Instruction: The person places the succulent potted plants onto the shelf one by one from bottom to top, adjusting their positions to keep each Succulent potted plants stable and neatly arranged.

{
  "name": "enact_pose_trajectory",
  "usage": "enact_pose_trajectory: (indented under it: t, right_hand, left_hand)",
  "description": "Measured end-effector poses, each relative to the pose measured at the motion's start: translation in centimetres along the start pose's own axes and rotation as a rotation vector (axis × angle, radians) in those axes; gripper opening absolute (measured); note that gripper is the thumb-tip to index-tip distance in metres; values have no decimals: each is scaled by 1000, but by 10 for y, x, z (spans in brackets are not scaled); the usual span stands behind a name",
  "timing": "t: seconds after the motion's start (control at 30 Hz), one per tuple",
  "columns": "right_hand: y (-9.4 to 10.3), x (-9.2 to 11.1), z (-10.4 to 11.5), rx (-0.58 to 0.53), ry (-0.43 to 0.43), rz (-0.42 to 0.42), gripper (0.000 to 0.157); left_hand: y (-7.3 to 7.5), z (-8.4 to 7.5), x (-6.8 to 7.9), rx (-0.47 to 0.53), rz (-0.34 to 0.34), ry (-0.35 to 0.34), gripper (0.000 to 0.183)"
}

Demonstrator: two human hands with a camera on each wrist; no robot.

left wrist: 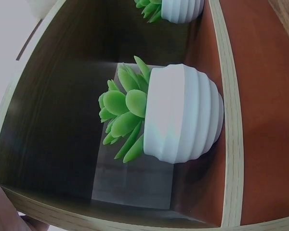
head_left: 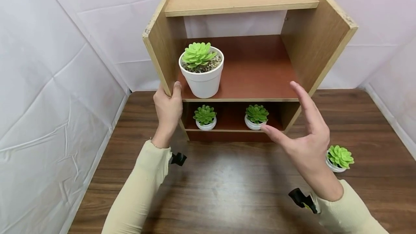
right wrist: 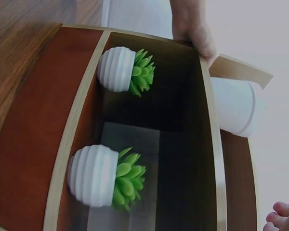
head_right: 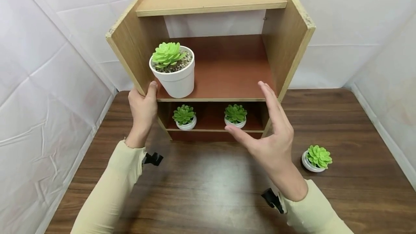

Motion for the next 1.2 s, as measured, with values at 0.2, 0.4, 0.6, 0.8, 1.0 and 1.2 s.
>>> enact_pose_trajectory:
  t: [0.2, 0.4, 0.6, 0.8, 1.0, 1.2]
  right_hand:
    - [3, 5, -9, -71, -13, -72, 91]
    - [7, 9, -16, -127, -46, -82, 89]
    - [11, 10, -22, -133, -56, -125, 86]
    - [22, 18, -33, -111, -106, -132, 83]
    - [33, 23, -42, -83, -141, -127, 79]
    - [36, 30, -50, -79, -171, -146, 79]
  left_hand:
    - [2, -2, -1, -4, -1, 1, 17]
    - [3, -1, -2, -6, -1, 1, 17]
    - [3, 0, -2, -5, 0, -1, 19]
    - [1, -1, 0, 1, 8, 5, 19]
    - [-1, -1, 0, 20, 5, -12, 17]
    - [0, 0, 0, 26, 1, -1, 18]
Point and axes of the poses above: each hand's wrist, its own x-axis away from the middle knuckle, its own y-axis out of the back of the hand, z = x × y, the point moved 2 cm from there along -x, towards the middle knuckle, and after that the axes turned 15 degrees about x, right-handed, at the moved point
